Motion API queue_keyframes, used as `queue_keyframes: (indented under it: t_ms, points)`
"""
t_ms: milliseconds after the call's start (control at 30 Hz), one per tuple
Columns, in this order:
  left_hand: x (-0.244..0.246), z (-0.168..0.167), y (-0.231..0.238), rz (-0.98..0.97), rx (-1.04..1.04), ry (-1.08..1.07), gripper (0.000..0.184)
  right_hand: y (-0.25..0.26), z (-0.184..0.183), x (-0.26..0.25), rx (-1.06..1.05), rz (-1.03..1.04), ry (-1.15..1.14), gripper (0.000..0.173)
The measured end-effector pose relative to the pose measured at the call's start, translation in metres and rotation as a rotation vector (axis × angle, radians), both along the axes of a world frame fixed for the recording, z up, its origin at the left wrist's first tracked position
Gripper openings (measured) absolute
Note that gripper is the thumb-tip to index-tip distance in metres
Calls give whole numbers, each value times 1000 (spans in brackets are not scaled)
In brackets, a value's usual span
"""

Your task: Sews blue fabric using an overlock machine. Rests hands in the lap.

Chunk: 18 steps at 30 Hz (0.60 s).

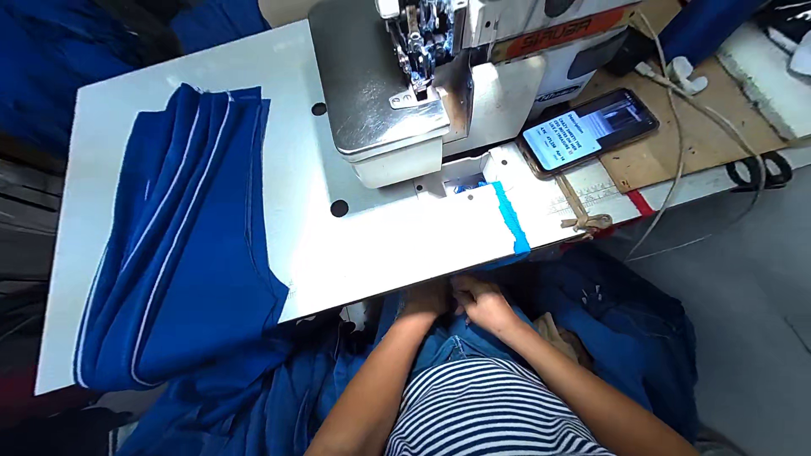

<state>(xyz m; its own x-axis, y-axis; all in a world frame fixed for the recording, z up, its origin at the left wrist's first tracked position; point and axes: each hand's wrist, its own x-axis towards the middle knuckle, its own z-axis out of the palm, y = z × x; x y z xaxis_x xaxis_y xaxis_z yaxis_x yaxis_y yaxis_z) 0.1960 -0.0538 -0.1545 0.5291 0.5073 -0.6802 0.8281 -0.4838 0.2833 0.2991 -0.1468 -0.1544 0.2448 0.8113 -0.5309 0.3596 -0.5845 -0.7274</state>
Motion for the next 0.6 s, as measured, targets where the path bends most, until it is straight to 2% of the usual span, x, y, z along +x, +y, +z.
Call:
queue_keyframes:
  t_ms: [200, 233, 300, 333, 367, 400, 467, 533, 600]
  points:
    - [-10, -13, -8, -32, 102, -63, 34, -5, -3, -6, 15, 20, -38, 35]
    - [-15, -11, -10, -33, 63, -50, 34, -8, -2, -4, 8, 65, -38, 41]
    - [-29, 12, -12, -40, -91, -42, 38, -13, 8, 0, -13, 209, -19, 69]
    - [-44, 30, -13, -74, -127, -131, 37, -16, 16, 0, 4, 269, -9, 84]
    - [-63, 47, -14, -114, -99, -330, 30, -20, 25, -3, 32, 320, -10, 93]
    - [-84, 67, -13, -148, -35, -606, 23, -20, 35, -7, 38, 378, -18, 95]
    - [-122, 132, -2, -188, 64, -1035, 18, -18, 58, -13, 71, 523, -18, 81]
    - [-167, 224, 17, -212, 152, -1180, 23, -6, 80, -20, 209, 715, 33, 61]
    - [-216, 304, 41, -152, 306, -1255, 17, 21, 119, -35, 359, 922, 140, 37]
